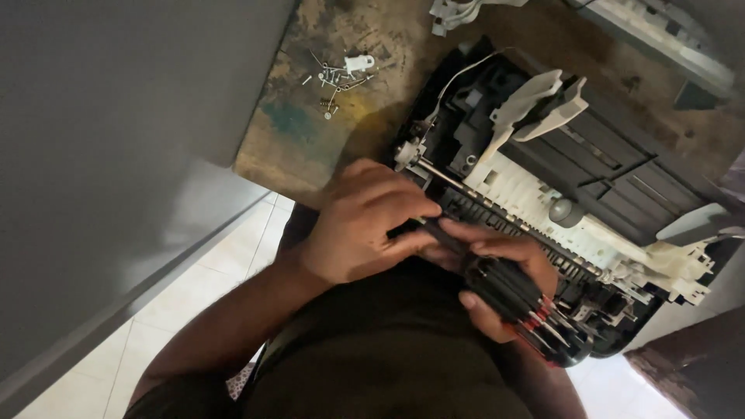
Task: Using a screwdriver to remove fasteners and internal plastic components from a printer base.
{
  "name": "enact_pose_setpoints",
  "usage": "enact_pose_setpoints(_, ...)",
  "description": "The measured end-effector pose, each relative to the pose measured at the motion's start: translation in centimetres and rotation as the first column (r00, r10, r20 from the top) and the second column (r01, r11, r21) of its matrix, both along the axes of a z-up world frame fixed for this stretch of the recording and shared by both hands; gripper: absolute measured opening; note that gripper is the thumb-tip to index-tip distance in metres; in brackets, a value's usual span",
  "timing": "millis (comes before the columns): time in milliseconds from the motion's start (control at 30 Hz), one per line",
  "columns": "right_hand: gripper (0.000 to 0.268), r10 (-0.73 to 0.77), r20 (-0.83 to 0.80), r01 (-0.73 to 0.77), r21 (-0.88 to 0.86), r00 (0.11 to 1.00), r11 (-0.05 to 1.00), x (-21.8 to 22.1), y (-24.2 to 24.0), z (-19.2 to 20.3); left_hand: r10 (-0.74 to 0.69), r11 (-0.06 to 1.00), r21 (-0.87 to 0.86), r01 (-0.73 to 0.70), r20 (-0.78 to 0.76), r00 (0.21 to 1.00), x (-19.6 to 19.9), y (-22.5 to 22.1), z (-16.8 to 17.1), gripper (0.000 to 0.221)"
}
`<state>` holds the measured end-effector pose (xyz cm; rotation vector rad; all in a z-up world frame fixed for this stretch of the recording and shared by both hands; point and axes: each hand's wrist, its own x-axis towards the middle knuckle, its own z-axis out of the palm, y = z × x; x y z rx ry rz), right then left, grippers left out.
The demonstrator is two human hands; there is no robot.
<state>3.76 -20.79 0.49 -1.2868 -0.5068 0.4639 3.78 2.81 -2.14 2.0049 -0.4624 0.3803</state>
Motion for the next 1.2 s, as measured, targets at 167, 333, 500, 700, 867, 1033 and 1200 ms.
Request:
enact_pose_setpoints(167,0.039,-0.198,0.078,0.204,-0.077,0.977,0.976,-0.7,-1.4,-1.0,0.303,0.951,0.052,-0.304,0.020,0.953,1.2,2.0,-0.3,0.021)
enact_pose_setpoints(333,0.039,-0.272,0.149,0.293,-0.137,0.951,0.946,-1.1,-2.7,-2.0,0.393,0.866,0.368,-0.340,-0.078,0.916,4.6,6.0,-2.3,0.024)
enact_pose_setpoints(500,0.042,-0.317,0.215,0.347,-0.118,0.924,0.931,-1.3,-3.6,-3.2,0.402,0.795,0.495,-0.351,0.003,0.916,6.8,5.2,-4.2,0.013)
enact_pose_setpoints(700,0.039,-0.303,0.245,0.328,-0.071,0.921,0.942,-0.9,-3.1,-3.3,0.530,0.757,0.486,-0.437,-0.067,0.845,7.4,4.4,-5.3,0.024)
enact_pose_setpoints(867,0.040,-0.263,0.346,0.316,-0.107,0.901,0.943,-0.3,-2.9,-3.3,0.531,0.762,0.478,-0.436,-0.077,0.844,7.7,4.2,-5.2,0.021)
enact_pose_setpoints(1033,0.039,-0.269,0.371,0.333,-0.118,0.889,0.936,-0.1,-2.7,-2.8,0.462,0.812,0.422,-0.403,-0.044,0.886,7.3,4.2,-3.8,0.010)
enact_pose_setpoints(1200,0.039,-0.265,0.386,0.327,-0.104,0.884,0.939,-0.5,-2.5,-2.7,0.474,0.872,0.164,-0.461,-0.055,0.879,5.0,5.3,-0.2,0.016)
